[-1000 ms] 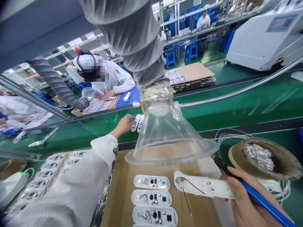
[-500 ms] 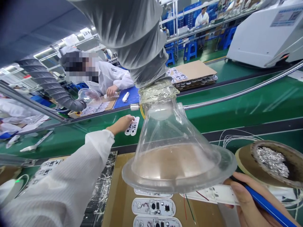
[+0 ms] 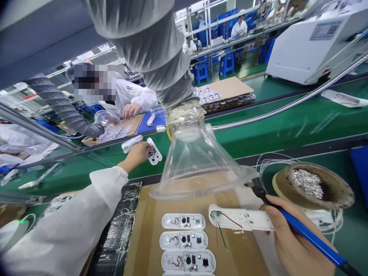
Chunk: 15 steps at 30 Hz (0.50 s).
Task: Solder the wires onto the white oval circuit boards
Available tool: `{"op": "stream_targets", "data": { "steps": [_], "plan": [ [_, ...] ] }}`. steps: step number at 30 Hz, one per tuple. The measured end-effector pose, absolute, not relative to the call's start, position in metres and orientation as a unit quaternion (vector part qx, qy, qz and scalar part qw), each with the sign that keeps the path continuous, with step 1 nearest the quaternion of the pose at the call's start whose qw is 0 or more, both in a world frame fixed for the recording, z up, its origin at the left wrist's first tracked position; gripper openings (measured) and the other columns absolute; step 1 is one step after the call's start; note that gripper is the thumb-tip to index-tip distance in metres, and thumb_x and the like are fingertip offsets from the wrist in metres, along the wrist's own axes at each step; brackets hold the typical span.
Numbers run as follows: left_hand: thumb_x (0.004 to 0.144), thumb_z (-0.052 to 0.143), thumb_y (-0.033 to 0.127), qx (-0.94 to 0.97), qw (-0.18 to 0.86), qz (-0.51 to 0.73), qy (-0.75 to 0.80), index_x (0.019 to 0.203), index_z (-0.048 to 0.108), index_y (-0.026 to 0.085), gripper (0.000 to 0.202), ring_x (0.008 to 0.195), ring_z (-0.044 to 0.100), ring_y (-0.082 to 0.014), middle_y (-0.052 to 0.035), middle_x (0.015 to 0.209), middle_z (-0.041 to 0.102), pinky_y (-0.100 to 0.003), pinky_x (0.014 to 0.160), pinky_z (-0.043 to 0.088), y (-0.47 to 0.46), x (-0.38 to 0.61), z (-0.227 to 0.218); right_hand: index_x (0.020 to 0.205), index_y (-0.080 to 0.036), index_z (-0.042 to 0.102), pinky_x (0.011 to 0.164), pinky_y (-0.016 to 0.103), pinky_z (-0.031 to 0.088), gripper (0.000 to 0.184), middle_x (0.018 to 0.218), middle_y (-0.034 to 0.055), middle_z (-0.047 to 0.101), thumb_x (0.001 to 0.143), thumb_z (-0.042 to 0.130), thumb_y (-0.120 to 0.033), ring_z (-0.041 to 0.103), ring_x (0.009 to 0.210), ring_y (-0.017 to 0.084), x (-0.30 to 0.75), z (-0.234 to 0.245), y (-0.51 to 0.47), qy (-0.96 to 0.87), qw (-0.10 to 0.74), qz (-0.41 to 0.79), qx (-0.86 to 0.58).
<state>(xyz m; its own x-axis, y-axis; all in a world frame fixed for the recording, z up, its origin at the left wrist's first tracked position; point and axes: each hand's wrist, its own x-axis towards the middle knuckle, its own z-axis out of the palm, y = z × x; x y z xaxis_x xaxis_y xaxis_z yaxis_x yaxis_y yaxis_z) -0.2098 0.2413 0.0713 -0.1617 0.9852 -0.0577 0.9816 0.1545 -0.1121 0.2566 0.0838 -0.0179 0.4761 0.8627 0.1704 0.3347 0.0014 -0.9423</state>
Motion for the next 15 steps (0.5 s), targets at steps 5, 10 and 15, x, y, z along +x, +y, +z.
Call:
{"op": "stream_targets", "data": {
  "steps": [5, 10, 15],
  "plan": [
    [0.106, 0.057, 0.024, -0.622, -0.042, -0.03, -0.782, 0.101, 0.076, 0.019, 0.021, 0.097, 0.078, -0.024, -0.0095, 0.103, 0.082, -0.032, 0.086, 0.057, 0.179, -0.141, 0.065, 0.105, -0.022, 0.081, 0.051, 0.038, 0.058, 0.049, 0.081, 0.0098, 0.08, 0.084, 0.081, -0.066, 0.069, 0.058, 0.025, 0.254, 0.001, 0.079, -0.423, 0.577, 0.295, -0.633],
    [0.1, 0.062, 0.019, -0.617, -0.137, -0.059, -0.773, 0.09, 0.075, 0.021, 0.016, 0.079, 0.077, -0.0193, -0.0053, 0.09, 0.083, -0.026, 0.068, 0.051, 0.116, -0.064, 0.034, 0.107, -0.024, 0.081, 0.047, 0.034, 0.053, 0.039, 0.077, 0.0049, 0.078, 0.088, 0.083, -0.058, 0.064, 0.053, 0.02, 0.256, -0.008, 0.081, -0.431, 0.61, 0.329, -0.578],
    [0.101, 0.059, 0.018, -0.615, -0.148, -0.047, -0.773, 0.084, 0.073, 0.023, 0.022, 0.081, 0.076, -0.022, -0.0068, 0.089, 0.082, -0.03, 0.07, 0.045, 0.086, -0.046, 0.037, 0.112, -0.022, 0.08, 0.052, 0.034, 0.054, 0.036, 0.071, 0.0018, 0.074, 0.096, 0.077, -0.055, 0.064, 0.055, 0.019, 0.254, -0.012, 0.081, -0.473, 0.596, 0.321, -0.564]
  ]
}}
